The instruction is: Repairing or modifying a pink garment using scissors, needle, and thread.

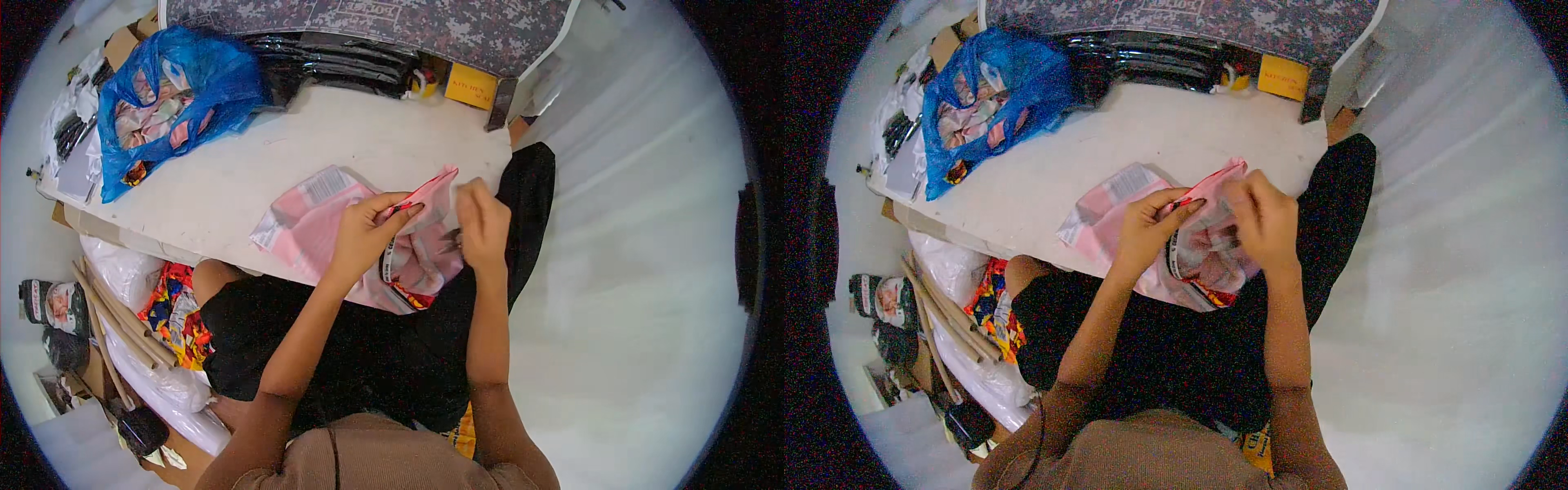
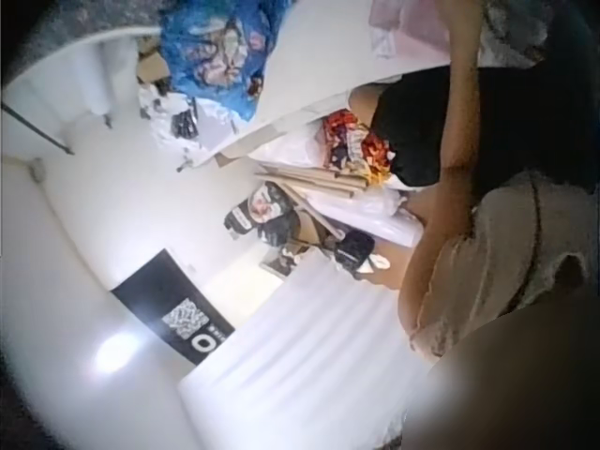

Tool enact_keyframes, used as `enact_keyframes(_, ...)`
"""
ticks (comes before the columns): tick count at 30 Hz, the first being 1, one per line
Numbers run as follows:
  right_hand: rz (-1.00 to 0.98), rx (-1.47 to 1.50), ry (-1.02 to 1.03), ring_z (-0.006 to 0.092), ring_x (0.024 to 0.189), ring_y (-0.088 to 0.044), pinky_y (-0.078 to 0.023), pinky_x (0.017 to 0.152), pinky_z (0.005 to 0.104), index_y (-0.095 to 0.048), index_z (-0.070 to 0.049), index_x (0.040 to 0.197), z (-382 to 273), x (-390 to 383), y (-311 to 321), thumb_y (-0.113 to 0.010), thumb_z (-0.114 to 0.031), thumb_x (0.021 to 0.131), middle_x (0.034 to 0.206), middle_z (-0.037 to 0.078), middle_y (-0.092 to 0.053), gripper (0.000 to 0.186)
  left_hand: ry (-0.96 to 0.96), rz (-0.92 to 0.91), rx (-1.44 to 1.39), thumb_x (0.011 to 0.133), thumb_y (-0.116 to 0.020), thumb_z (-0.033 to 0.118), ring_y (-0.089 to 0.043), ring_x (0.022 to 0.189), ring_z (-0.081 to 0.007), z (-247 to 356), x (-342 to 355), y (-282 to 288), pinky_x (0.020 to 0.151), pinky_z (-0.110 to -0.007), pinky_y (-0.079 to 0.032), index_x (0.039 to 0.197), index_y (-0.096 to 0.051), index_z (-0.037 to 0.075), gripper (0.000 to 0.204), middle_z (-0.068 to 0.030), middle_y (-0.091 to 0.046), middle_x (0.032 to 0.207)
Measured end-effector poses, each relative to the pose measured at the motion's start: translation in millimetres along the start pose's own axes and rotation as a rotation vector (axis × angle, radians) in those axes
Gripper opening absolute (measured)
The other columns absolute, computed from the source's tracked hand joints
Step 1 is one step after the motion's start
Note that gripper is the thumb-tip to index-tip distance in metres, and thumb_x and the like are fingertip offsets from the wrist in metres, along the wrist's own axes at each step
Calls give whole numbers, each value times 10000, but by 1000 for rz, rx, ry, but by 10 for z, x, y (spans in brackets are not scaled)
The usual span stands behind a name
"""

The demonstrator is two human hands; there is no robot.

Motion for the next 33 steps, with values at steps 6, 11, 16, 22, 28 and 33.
enact_keyframes(6,-171,-480,242,77,457,-445,-344,421,269,-438,-22,711,-32,-11,-234,-556,-151,867,528,22,-447,235,-71,63,151,813,-614,22,-583,779,-92,75,-53,-79,673,-223,-457,1014,-664,19,207,-62,-659,857)
enact_keyframes(11,-197,-80,-59,91,414,-414,-314,401,230,-443,-44,683,42,-80,-184,-538,-173,892,527,19,-460,263,-99,22,135,809,-613,11,-587,773,-94,11,-51,-92,673,-225,-462,1043,-659,29,239,-64,-662,878)
enact_keyframes(16,-179,396,-288,97,364,-325,-270,376,203,-419,-73,649,21,-98,-190,-503,-198,923,522,7,-442,313,-93,15,24,816,-619,44,-579,753,-84,16,-54,-90,649,-220,-453,1035,-663,30,224,-53,-657,862)
enact_keyframes(22,190,776,-491,80,382,-256,-237,361,231,-403,-110,636,262,4,-37,-465,-421,923,517,-17,-381,427,-64,58,62,827,-639,93,-536,730,-45,100,-12,-28,643,-197,-430,1000,-664,3,197,-7,-642,799)
enact_keyframes(28,-276,1164,-770,88,440,-310,-285,439,226,-418,-111,639,662,-79,50,-436,-562,887,523,-21,-362,515,52,64,-68,843,-646,162,-488,717,-41,41,4,27,645,-181,-372,920,-674,22,162,30,-591,771)
enact_keyframes(33,221,1521,-843,96,505,-389,-347,567,226,-439,-94,656,894,-203,156,-503,-497,882,545,-17,-391,466,-23,114,-167,840,-647,122,-466,677,-30,3,11,56,606,-173,-352,922,-637,28,125,44,-568,750)
Point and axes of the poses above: each hand's wrist, its own x-axis towards the middle knuckle, its own y-axis out of the back of the hand, z = x × y, the point moved 4 cm from there along x, towards the middle knuckle
